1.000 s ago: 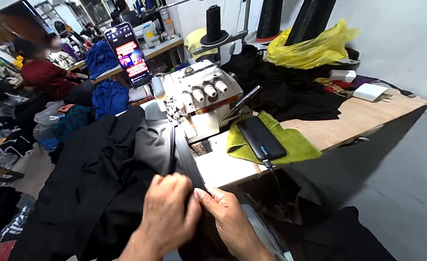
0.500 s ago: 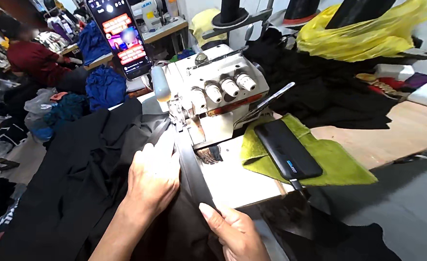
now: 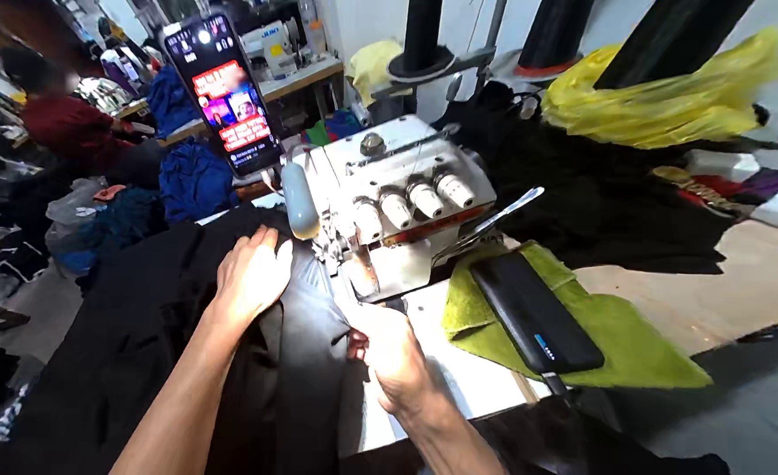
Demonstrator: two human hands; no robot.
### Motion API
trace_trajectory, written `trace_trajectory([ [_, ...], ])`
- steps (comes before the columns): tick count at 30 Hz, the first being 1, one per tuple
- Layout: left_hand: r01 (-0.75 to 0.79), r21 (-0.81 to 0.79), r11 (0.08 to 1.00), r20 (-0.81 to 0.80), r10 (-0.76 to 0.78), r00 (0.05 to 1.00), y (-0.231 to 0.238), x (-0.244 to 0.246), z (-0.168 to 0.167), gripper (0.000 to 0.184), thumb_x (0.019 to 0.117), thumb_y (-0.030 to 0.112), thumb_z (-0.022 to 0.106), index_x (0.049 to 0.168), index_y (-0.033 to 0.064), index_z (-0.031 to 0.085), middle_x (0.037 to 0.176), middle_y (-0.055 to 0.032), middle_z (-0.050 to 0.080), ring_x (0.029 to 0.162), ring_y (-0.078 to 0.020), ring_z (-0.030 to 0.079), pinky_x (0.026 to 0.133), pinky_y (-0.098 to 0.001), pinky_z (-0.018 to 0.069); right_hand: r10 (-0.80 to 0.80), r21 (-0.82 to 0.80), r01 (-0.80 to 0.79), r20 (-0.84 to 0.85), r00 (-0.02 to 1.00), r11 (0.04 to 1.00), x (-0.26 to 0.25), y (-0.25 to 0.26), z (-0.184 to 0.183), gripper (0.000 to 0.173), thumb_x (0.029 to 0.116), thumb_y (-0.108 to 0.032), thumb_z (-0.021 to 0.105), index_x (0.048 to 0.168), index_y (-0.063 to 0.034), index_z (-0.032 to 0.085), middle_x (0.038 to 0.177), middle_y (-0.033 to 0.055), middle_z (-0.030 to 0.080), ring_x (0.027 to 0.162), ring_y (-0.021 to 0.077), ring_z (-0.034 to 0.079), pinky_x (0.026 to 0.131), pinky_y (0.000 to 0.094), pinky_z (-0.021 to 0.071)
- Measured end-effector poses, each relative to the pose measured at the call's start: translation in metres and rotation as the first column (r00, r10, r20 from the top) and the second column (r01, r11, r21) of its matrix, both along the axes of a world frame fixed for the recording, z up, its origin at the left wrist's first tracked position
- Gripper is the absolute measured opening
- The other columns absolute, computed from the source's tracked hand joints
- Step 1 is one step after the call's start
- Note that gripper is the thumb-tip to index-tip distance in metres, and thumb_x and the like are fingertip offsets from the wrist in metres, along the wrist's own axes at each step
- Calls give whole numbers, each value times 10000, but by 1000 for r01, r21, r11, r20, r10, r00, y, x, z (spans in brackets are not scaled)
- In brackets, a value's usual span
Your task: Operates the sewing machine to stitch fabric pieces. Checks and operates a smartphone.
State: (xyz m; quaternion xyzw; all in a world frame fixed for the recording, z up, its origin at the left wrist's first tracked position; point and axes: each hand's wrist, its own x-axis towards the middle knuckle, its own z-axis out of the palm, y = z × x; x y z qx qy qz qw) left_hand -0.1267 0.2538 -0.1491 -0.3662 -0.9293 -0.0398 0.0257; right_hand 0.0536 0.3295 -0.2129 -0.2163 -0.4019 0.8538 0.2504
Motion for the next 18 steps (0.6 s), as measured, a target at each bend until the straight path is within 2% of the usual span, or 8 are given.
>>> trace_trajectory([
  [4, 281, 146, 948, 139, -301, 943, -73, -21, 2, 654, 1018, 613, 459, 1468, 152, 579, 1523, -37, 548, 1411, -212, 510, 1172, -512, 407, -12, 19, 12, -19, 1000, 1000, 0, 1, -1, 285, 985, -96, 541, 720, -83, 646, 593, -26, 583, 518, 52, 560, 516, 213, 498],
  [5, 333, 140, 933, 120, -349, 929, -93, -23, 5, 640, 991, 619, 521, 1393, 136, 646, 1447, -49, 616, 1355, -225, 566, 1138, -522, 442, -16, 28, 16, -21, 1000, 999, -1, 1, -3, 281, 982, -89, 536, 725, -83, 651, 596, -27, 588, 520, 50, 561, 518, 214, 499],
  [7, 463, 138, 876, -45, -461, 886, -125, -15, 14, 509, 956, 538, 628, 1054, 60, 772, 1059, -115, 757, 1031, -305, 711, 903, -566, 544, -50, 92, 50, 2, 999, 995, 0, -1, -5, 265, 987, -84, 541, 752, -74, 664, 618, -24, 626, 539, 47, 593, 534, 216, 520],
  [9, 564, 115, 817, -185, -541, 821, -145, 14, 35, 459, 948, 525, 631, 845, 90, 735, 834, -70, 727, 845, -254, 706, 801, -505, 547, -159, 242, 140, 58, 986, 960, 3, -11, -11, 206, 987, -118, 574, 845, -46, 704, 713, -16, 661, 633, 44, 621, 613, 224, 538],
  [12, 655, 131, 744, -128, -642, 756, -145, 96, 85, 355, 972, 361, 686, 787, 58, 672, 815, -105, 698, 925, -265, 705, 1062, -501, 469, -197, 438, 107, 166, 966, 893, 15, -49, 0, 344, 1044, -97, 471, 1293, 90, 616, 1203, 171, 691, 1114, 141, 657, 1008, 307, 519],
  [14, 700, 201, 685, -43, -708, 705, -125, 150, 84, 261, 986, 228, 631, 835, 20, 679, 831, -138, 680, 965, -305, 682, 1169, -482, 367, -24, 319, -31, 164, 986, 947, 25, -74, 18, 365, 1068, -80, 404, 1363, 87, 541, 1225, 153, 674, 1142, 98, 630, 1028, 278, 491],
  [16, 745, 225, 628, -61, -754, 654, -97, 181, 55, 227, 962, 181, 589, 837, 17, 685, 795, -129, 668, 879, -298, 677, 1098, -445, 426, 60, 194, -6, -276, 959, 981, 47, -92, -7, 273, 1044, -14, 408, 1168, 94, 626, 992, 50, 724, 927, 12, 675, 852, 191, 541],
  [18, 763, 189, 619, -119, -757, 643, -83, 188, 35, 221, 923, 187, 581, 763, 57, 660, 702, -93, 639, 716, -262, 647, 840, -413, 501, -4, -131, -153, -773, 635, 979, 64, -105, -36, 339, 1028, -80, 366, 1097, 36, 677, 975, 24, 761, 918, 79, 719, 832, 270, 560],
])
